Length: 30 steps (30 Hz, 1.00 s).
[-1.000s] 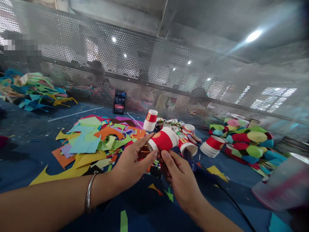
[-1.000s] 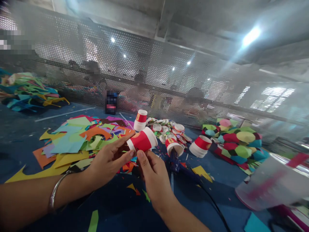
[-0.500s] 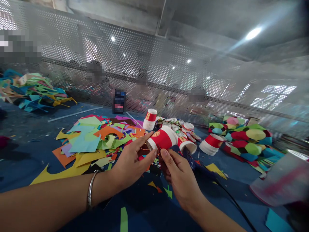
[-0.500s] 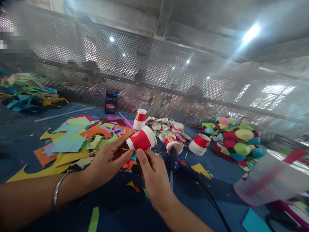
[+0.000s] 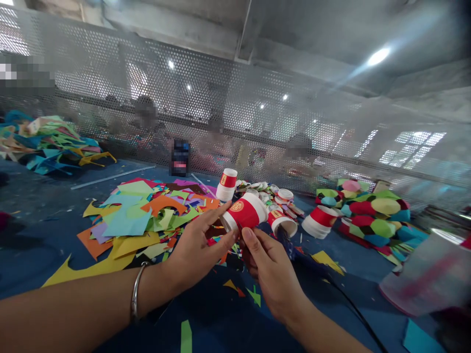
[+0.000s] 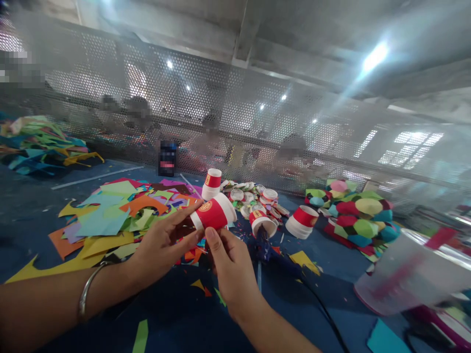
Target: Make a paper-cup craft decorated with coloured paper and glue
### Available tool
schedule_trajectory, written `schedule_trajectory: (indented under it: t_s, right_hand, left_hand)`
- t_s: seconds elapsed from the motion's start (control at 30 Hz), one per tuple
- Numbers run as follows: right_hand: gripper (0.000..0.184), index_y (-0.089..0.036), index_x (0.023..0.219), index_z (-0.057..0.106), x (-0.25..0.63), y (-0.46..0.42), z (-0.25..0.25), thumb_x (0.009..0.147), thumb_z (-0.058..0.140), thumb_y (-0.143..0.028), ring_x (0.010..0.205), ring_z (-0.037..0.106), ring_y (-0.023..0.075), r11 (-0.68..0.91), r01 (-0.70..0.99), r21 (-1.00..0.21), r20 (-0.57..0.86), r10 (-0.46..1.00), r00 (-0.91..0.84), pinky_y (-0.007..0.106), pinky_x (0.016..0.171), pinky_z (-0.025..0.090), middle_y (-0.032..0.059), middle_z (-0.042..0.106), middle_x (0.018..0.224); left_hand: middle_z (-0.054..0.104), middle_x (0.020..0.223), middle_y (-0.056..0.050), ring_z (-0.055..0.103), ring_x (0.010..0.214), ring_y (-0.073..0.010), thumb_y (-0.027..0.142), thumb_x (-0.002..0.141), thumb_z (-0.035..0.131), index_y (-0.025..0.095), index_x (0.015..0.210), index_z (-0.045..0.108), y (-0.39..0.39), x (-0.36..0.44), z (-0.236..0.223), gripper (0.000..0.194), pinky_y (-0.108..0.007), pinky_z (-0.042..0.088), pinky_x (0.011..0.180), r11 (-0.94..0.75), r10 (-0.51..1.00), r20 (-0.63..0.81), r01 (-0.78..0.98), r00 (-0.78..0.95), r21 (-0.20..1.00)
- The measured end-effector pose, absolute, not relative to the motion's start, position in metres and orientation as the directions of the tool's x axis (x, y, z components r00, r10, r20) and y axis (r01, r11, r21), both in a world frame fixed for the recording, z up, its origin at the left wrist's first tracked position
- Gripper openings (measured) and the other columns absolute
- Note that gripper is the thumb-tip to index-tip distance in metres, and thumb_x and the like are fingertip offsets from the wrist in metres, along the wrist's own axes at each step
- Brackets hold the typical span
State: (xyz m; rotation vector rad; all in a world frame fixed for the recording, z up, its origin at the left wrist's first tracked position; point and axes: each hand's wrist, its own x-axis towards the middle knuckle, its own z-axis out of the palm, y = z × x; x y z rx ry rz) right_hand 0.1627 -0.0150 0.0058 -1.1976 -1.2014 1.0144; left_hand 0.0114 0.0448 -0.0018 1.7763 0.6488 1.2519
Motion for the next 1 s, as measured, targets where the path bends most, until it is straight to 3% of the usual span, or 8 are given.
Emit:
schedule_trajectory:
  t_s: [0.13, 0.27, 0.37, 0.5, 0.7, 1.0]
  right_hand:
    - [0.043, -0.019, 0.077, 0.052, 0.162, -0.014, 0.007, 0.090, 0.061, -0.060, 0.050, 0.022, 0.0073, 0.117, 0.035, -0.992, 0.121, 0.985, 0.121, 0.023, 0.042, 0.014, -0.0076, 0.033, 0.060]
    - [0.043, -0.020, 0.077, 0.053, 0.163, -0.012, 0.006, 0.088, 0.063, -0.061, 0.050, 0.024, 0.0076, 0.109, 0.018, -0.994, 0.111, 0.986, 0.126, 0.023, 0.043, 0.014, -0.0074, 0.034, 0.060]
    - [0.044, -0.020, 0.076, 0.053, 0.163, -0.011, 0.005, 0.086, 0.064, -0.061, 0.049, 0.023, 0.0074, 0.102, 0.002, -0.995, 0.102, 0.986, 0.129, 0.024, 0.043, 0.013, -0.0077, 0.034, 0.059]
    - [0.044, -0.020, 0.076, 0.054, 0.163, -0.012, 0.005, 0.087, 0.064, -0.061, 0.049, 0.021, 0.0076, 0.101, 0.019, -0.995, 0.103, 0.986, 0.132, 0.023, 0.042, 0.013, -0.0083, 0.031, 0.057]
    - [0.045, -0.020, 0.074, 0.055, 0.163, -0.014, 0.004, 0.088, 0.062, -0.062, 0.048, 0.021, 0.0077, 0.127, 0.044, -0.991, 0.131, 0.983, 0.126, 0.024, 0.041, 0.013, -0.0075, 0.033, 0.056]
    - [0.045, -0.019, 0.073, 0.051, 0.164, -0.011, 0.003, 0.089, 0.062, -0.060, 0.048, 0.019, 0.0067, 0.098, 0.012, -0.995, 0.099, 0.988, 0.116, 0.022, 0.042, 0.013, -0.0090, 0.029, 0.056]
  left_hand:
    - [0.070, 0.118, -0.010, 0.065, 0.100, -0.0216, 0.040, 0.089, 0.062, 0.020, 0.140, 0.054, 0.044, 0.012, 0.002, 0.055, -0.039, 0.054, 0.093, -0.370, 0.838, 0.421, -0.205, 0.347, 0.906]
    - [0.072, 0.102, -0.010, 0.067, 0.092, -0.0218, 0.041, 0.086, 0.065, 0.016, 0.114, 0.068, 0.043, 0.019, 0.004, 0.037, -0.038, 0.056, 0.088, -0.117, 0.861, 0.280, -0.370, 0.424, 0.922]
    - [0.072, 0.098, -0.010, 0.068, 0.087, -0.0213, 0.043, 0.084, 0.067, 0.016, 0.101, 0.069, 0.045, 0.023, 0.003, 0.031, -0.038, 0.057, 0.085, -0.007, 0.864, 0.211, -0.408, 0.458, 0.913]
    - [0.069, 0.090, -0.007, 0.064, 0.082, -0.0188, 0.042, 0.085, 0.067, 0.016, 0.100, 0.069, 0.049, 0.021, 0.003, 0.029, -0.035, 0.054, 0.081, -0.115, 0.846, 0.285, -0.367, 0.451, 0.923]
    - [0.067, 0.089, -0.006, 0.060, 0.081, -0.0181, 0.041, 0.089, 0.061, 0.019, 0.124, 0.063, 0.050, 0.016, 0.003, 0.041, -0.034, 0.051, 0.079, -0.298, 0.804, 0.400, -0.285, 0.439, 0.911]
    - [0.069, 0.088, -0.006, 0.064, 0.085, -0.0187, 0.040, 0.085, 0.067, 0.016, 0.095, 0.067, 0.047, 0.024, 0.003, 0.027, -0.035, 0.052, 0.085, -0.097, 0.856, 0.276, -0.387, 0.438, 0.917]
